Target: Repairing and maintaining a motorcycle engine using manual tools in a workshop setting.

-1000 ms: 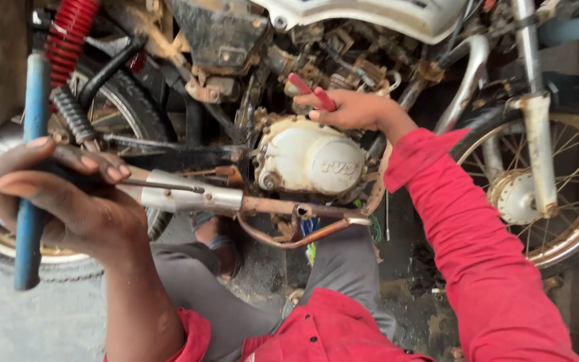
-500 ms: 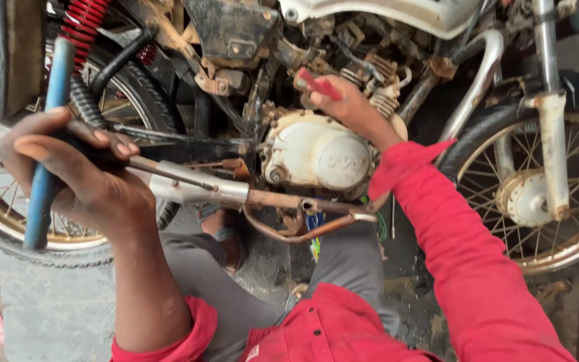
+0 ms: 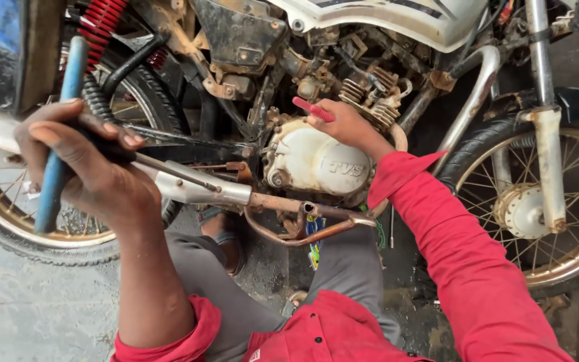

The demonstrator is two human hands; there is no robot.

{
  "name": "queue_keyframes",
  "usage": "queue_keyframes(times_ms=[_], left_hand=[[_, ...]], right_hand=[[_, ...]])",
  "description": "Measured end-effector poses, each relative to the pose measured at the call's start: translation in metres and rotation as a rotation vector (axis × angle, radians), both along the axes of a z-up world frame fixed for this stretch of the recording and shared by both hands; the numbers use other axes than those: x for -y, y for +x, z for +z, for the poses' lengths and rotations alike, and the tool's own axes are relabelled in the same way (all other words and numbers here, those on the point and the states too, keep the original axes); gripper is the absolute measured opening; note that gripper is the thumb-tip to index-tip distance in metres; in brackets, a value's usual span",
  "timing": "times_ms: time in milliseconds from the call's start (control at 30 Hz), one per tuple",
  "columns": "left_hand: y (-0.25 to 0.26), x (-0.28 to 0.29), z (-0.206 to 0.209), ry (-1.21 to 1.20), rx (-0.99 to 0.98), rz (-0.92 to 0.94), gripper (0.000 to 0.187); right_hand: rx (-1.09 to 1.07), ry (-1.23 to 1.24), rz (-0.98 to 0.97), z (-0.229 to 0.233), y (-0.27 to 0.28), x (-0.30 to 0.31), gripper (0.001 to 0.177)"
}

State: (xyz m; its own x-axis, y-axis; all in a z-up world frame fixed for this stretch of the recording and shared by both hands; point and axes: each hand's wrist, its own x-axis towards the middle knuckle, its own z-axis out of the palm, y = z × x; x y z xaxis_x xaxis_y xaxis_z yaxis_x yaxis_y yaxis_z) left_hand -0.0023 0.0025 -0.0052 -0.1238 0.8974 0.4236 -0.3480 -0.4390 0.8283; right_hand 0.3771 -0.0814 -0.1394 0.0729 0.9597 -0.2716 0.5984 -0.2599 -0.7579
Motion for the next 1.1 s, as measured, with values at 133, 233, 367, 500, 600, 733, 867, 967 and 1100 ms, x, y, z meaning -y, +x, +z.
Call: queue_keyframes(times_ms=[133,233,367,500,600,733,867,967,1100], left_hand=[[0.004,-0.001,0.004,-0.047,0.027,0.013,0.038],[0.003,-0.008,0.001,-0.076,0.07,0.02,0.037],[0.005,-0.006,-0.007,-0.039,0.015,0.03,0.036],[0.008,-0.006,0.003,-0.004,0.013,0.003,0.036],[0.017,0.013,0.006,-0.048,0.024,-0.046,0.037],[0.022,0.052,0.013,-0.109,0.168,-0.332,0.042],[0.098,0.113,0.07,-0.09,0.268,-0.919,0.061],[0.153,0.18,0.052,0.012,-0.09,-1.05,0.062],[0.228,0.226,0.077,-0.085,0.091,-1.189,0.052]], right_hand=[[0.122,-0.013,-0.008,0.015,-0.01,0.007,0.039],[0.105,0.07,0.078,0.029,-0.007,0.02,0.038],[0.145,0.431,0.291,0.042,0.018,0.055,0.026],[0.128,0.433,0.206,0.049,0.02,0.119,0.026],[-0.63,0.66,-0.279,0.039,0.018,0.172,0.013],[-0.56,0.942,-0.504,0.114,-0.006,0.219,0.032],[-0.547,0.595,-0.26,0.197,-0.03,0.268,0.053],[-1.003,0.145,0.01,0.2,-0.043,0.288,0.066],[-0.773,-0.021,-0.05,0.115,-0.058,0.351,0.063]])
